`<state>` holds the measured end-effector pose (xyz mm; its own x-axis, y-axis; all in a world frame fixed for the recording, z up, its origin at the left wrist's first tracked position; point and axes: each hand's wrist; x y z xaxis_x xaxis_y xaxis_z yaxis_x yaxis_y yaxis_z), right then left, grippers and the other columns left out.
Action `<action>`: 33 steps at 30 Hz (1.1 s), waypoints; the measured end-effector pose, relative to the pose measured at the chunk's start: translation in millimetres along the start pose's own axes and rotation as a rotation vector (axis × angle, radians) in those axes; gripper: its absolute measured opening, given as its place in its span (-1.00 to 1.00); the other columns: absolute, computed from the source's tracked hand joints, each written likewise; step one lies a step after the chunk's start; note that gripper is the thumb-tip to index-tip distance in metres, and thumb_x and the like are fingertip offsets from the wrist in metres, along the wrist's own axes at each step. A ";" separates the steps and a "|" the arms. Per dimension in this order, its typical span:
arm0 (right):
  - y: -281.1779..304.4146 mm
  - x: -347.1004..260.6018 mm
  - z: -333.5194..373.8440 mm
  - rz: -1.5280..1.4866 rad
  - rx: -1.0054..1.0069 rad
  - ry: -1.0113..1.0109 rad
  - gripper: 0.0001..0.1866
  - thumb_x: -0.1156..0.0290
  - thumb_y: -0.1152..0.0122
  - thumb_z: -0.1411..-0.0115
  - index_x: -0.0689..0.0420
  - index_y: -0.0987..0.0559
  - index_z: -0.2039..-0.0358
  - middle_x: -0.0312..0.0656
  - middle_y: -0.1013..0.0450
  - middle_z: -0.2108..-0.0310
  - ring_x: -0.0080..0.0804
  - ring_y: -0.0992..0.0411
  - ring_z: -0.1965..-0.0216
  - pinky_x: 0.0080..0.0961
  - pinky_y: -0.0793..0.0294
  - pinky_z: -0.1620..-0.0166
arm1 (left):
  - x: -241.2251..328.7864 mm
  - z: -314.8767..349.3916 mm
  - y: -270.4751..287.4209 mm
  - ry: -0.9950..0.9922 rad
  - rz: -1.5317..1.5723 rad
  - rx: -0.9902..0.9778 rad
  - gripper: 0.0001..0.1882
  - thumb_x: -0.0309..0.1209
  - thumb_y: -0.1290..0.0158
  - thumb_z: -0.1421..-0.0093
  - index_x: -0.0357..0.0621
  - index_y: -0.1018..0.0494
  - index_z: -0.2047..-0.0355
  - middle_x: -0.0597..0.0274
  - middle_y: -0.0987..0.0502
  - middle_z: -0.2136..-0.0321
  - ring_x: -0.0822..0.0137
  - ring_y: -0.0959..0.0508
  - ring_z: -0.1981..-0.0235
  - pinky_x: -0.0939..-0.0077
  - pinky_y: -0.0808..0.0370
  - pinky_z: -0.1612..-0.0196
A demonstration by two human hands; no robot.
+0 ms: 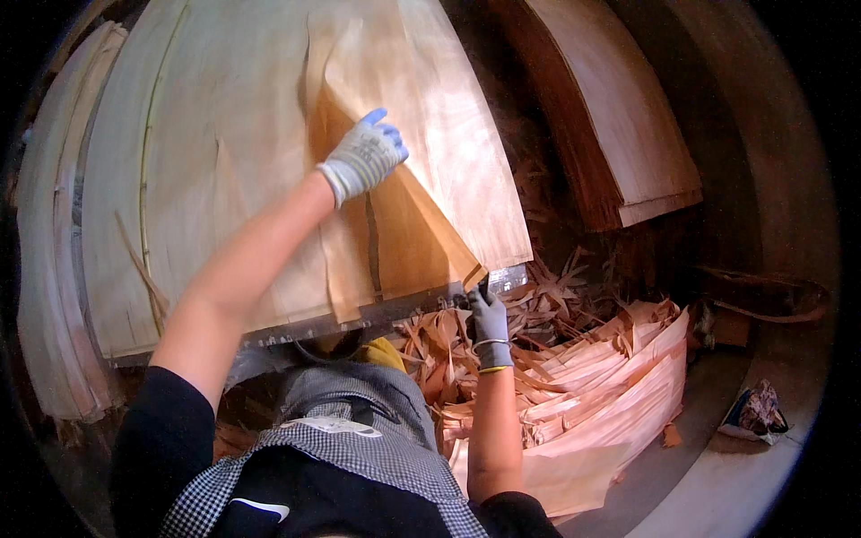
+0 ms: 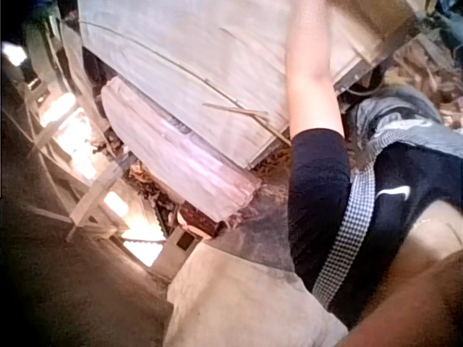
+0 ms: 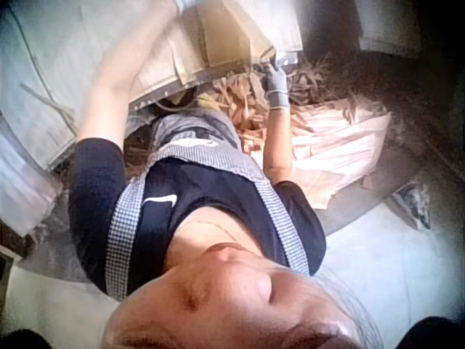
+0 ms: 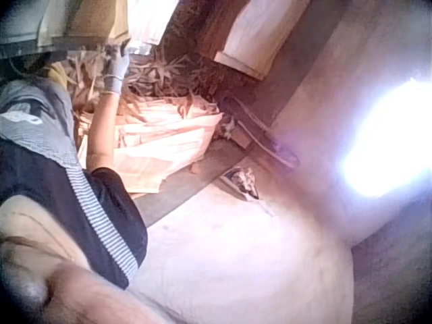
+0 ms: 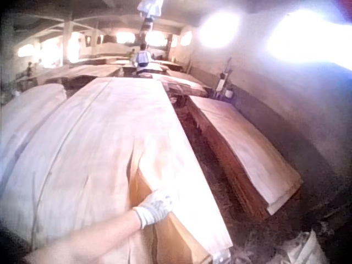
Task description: The person cuts thin strips from wood veneer sheets using a blade, applies tape to the sheets, and moves the sheets onto a stack.
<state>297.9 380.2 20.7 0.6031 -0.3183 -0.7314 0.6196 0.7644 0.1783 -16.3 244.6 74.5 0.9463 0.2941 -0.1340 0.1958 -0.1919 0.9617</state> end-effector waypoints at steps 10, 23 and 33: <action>-50.4 -35.9 6.6 -0.178 -0.157 -0.036 -0.83 0.45 -0.22 0.04 0.22 -0.48 0.42 -0.40 -0.31 0.71 -0.69 -0.17 0.80 -0.74 -0.09 0.75 | -34.7 78.9 -30.5 0.053 0.057 -0.089 -0.88 -0.49 0.09 0.08 0.03 -0.44 0.57 0.36 -0.46 0.48 0.36 -0.45 0.27 0.29 -0.18 -0.09; -80.2 4.9 -6.4 0.410 0.135 0.288 -0.78 0.39 -0.21 0.15 0.28 -0.51 0.52 -0.09 -0.46 0.62 -0.35 -0.44 0.57 -0.49 -0.39 0.45 | 41.9 122.4 -29.4 0.219 0.267 -0.120 -0.51 -0.21 0.15 -0.09 -0.05 -0.22 -0.04 0.16 -0.18 -0.10 0.15 -0.13 -0.13 0.17 0.07 -0.18; -78.4 9.1 0.3 0.341 0.115 0.244 -0.79 0.40 -0.18 0.11 0.28 -0.50 0.49 -0.09 -0.45 0.60 -0.38 -0.43 0.56 -0.51 -0.38 0.47 | 58.9 124.9 -29.1 0.203 0.312 -0.185 -0.39 -0.09 0.10 -0.05 -0.09 -0.16 -0.09 0.10 -0.10 -0.14 0.08 -0.05 -0.17 0.18 0.13 -0.20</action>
<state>254.9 317.1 0.3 0.6550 0.0947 -0.7497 0.4654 0.7311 0.4989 65.9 150.6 8.7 0.8796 0.4303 0.2028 -0.1597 -0.1346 0.9780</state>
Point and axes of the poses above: each hand's wrist, its own z-axis away from the middle knuckle, its own y-axis out of the back of the hand, x = y × z
